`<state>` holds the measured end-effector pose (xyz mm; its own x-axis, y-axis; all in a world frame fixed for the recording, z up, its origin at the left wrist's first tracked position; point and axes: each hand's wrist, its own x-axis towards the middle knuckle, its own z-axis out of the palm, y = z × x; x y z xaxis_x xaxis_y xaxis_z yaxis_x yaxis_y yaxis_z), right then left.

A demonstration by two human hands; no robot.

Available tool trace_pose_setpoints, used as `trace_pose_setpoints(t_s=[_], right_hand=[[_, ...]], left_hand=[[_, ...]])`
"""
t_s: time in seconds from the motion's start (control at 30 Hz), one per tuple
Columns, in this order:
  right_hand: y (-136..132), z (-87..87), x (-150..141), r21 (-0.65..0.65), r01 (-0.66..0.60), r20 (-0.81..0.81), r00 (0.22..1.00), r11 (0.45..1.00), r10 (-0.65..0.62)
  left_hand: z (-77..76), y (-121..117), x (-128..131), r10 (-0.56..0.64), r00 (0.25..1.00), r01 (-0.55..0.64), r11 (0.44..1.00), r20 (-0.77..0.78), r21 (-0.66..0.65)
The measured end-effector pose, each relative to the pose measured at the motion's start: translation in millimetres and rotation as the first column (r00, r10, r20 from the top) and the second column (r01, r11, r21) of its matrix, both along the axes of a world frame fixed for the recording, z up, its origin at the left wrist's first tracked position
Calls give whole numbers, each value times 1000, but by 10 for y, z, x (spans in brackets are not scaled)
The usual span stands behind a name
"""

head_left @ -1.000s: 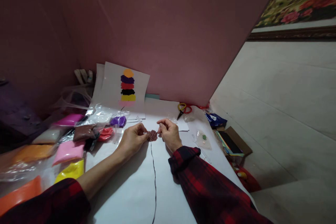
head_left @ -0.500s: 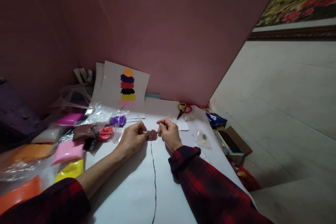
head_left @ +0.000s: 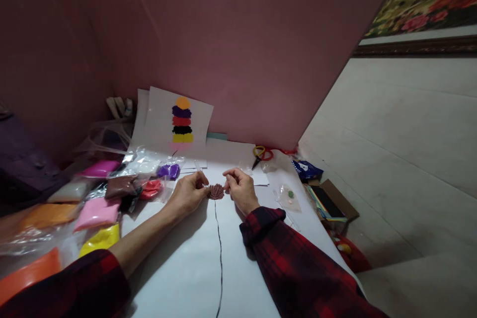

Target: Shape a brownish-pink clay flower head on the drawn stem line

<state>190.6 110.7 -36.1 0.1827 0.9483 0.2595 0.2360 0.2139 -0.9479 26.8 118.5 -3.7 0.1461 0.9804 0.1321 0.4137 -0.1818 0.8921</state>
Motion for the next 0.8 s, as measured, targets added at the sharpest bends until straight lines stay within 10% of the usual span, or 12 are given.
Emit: trace_pose_setpoints(t_s=[0.8], right_hand=[[-5, 13, 1, -3, -2, 36, 999, 1000, 2]], left_hand=[[-5, 117, -45, 1, 981, 3, 1000, -194, 18]])
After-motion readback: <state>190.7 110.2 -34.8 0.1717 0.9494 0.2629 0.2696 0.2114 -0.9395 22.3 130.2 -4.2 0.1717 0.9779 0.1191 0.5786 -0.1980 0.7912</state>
